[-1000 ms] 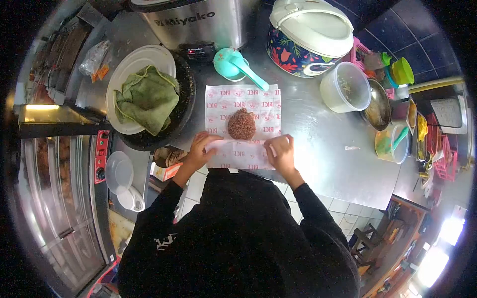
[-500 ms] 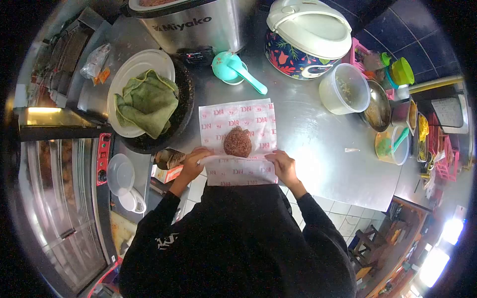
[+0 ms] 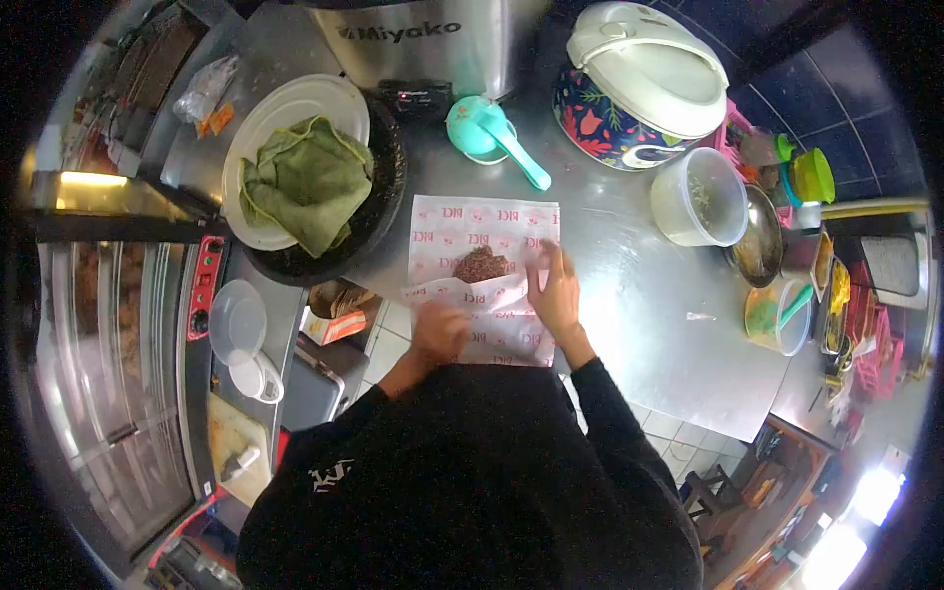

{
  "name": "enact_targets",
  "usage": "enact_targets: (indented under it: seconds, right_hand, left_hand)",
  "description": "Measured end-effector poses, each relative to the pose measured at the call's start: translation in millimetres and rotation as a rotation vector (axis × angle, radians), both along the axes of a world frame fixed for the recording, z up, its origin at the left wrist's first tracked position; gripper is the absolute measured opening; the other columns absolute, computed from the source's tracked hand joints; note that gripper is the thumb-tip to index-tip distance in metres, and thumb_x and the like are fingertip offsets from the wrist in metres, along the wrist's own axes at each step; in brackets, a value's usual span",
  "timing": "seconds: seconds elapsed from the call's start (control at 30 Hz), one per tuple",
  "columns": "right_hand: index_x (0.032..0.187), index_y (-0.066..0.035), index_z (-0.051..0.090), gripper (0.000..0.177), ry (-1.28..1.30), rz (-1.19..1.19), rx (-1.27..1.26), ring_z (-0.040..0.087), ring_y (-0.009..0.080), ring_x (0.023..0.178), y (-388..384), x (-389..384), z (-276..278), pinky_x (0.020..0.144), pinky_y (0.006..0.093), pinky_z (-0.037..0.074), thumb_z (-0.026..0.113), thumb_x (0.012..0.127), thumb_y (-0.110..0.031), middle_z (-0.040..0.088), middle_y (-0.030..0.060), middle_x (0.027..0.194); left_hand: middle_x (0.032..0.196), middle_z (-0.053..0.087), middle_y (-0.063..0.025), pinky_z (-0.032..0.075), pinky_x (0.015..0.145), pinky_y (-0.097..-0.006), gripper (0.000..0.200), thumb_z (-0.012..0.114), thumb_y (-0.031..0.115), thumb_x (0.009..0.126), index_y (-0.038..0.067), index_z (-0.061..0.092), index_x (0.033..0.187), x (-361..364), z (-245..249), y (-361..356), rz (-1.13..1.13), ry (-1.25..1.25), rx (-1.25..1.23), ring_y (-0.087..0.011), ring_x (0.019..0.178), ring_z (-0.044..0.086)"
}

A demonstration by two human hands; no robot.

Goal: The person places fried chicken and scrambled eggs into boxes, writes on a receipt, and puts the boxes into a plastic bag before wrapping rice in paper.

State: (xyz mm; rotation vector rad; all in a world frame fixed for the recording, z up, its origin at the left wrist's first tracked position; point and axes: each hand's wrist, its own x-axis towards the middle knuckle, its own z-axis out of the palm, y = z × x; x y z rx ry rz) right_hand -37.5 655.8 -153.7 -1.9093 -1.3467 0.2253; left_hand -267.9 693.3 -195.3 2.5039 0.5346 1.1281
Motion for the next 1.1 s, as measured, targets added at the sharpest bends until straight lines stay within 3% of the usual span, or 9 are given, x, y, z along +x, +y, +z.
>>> enact_targets:
  seconds: [0.1,0.23,0.37,0.47,0.57,0.77,0.8,1.03,1.1]
  right_hand:
    - [0.109,-0.002,0.055,0.033,-0.214,0.214,0.027,0.056,0.0331,0.095,59.9,19.8,-9.5,0.082,0.0416,0.046,0.066,0.079,-0.009,0.058,0.0169,0.101]
    - [0.104,-0.004,0.056,0.032,-0.44,0.36,-0.217,0.056,0.0338,0.096,124.4,16.5,-21.3,0.084,0.0418,0.046,0.069,0.076,-0.009,0.058,0.0151,0.102]
    - [0.1,-0.005,0.056,0.032,-0.253,0.352,-0.6,0.054,0.0328,0.104,141.7,17.9,-23.0,0.088,0.0426,0.047,0.071,0.073,-0.01,0.057,0.0126,0.105]
    - [0.087,-0.008,0.056,0.023,-0.364,0.317,-0.275,0.056,0.0331,0.096,133.5,15.7,-30.8,0.08,0.043,0.046,0.071,0.069,-0.005,0.057,0.0111,0.097]
    - [0.083,-0.007,0.056,0.019,-0.46,0.351,-0.254,0.059,0.0321,0.089,131.1,14.7,-24.8,0.075,0.0429,0.046,0.069,0.07,-0.003,0.06,0.011,0.092]
    - [0.093,-0.01,0.059,0.025,-0.031,0.452,-0.151,0.06,0.0294,0.075,84.5,2.5,28.9,0.067,0.0409,0.046,0.066,0.071,-0.001,0.061,0.0094,0.077]
    - [0.098,-0.01,0.059,0.028,-0.214,0.468,-0.061,0.06,0.0306,0.071,67.3,-5.1,35.6,0.065,0.0423,0.048,0.061,0.072,-0.001,0.061,0.0123,0.076]
    - [0.094,-0.007,0.064,0.024,-0.475,0.527,-0.037,0.056,0.0246,0.078,-1.4,-35.7,24.8,0.084,0.0401,0.041,0.058,0.071,-0.002,0.057,0.0064,0.077]
    - [0.094,-0.008,0.065,0.024,-0.478,0.479,-0.008,0.056,0.0231,0.078,-8.4,-42.4,23.3,0.086,0.0407,0.04,0.059,0.071,-0.003,0.056,0.0052,0.077]
  left_hand:
    - [0.104,0.058,-0.0056,0.042,0.092,-0.042,0.028,0.063,0.01,0.075,0.01,0.062,0.103,18.4,9.4,2.3,-0.088,0.22,-0.051,-0.023,0.1,0.054]
    - [0.108,0.06,-0.0018,0.044,0.089,-0.0381,0.038,0.066,0.003,0.07,0.011,0.064,0.107,23.8,5.5,6.2,-0.03,0.131,-0.034,-0.021,0.1,0.054]
    - [0.113,0.06,-0.0007,0.043,0.09,-0.0374,0.04,0.066,0.005,0.072,0.012,0.064,0.112,18.0,6.1,10.2,-0.039,0.124,-0.035,-0.0199,0.102,0.054]
    - [0.117,0.059,-0.0004,0.043,0.09,-0.0378,0.04,0.066,0.006,0.074,0.011,0.063,0.113,19.5,3.0,8.9,-0.027,0.121,-0.035,-0.02,0.104,0.054]
    - [0.12,0.058,-0.0004,0.043,0.091,-0.0384,0.038,0.062,0.012,0.079,0.011,0.063,0.116,22.6,-1.3,12.4,-0.012,0.137,-0.013,-0.0202,0.106,0.053]
    - [0.122,0.058,-0.0004,0.042,0.092,-0.0381,0.037,0.062,0.011,0.079,0.01,0.063,0.116,23.5,3.8,15.7,-0.008,0.11,-0.066,-0.0206,0.106,0.053]
    - [0.121,0.058,-0.0004,0.042,0.093,-0.038,0.037,0.063,0.009,0.078,0.01,0.063,0.115,23.8,4.1,16.1,-0.009,0.101,-0.069,-0.021,0.105,0.053]
    - [0.101,0.06,-0.0048,0.042,0.088,-0.0412,0.035,0.067,0.011,0.072,0.008,0.066,0.107,23.5,2.9,16.8,-0.012,0.087,-0.054,-0.0241,0.099,0.052]
    - [0.103,0.059,-0.0045,0.042,0.087,-0.0419,0.034,0.067,0.011,0.071,0.008,0.066,0.105,23.9,0.8,16.3,0.006,0.068,-0.061,-0.0251,0.1,0.052]
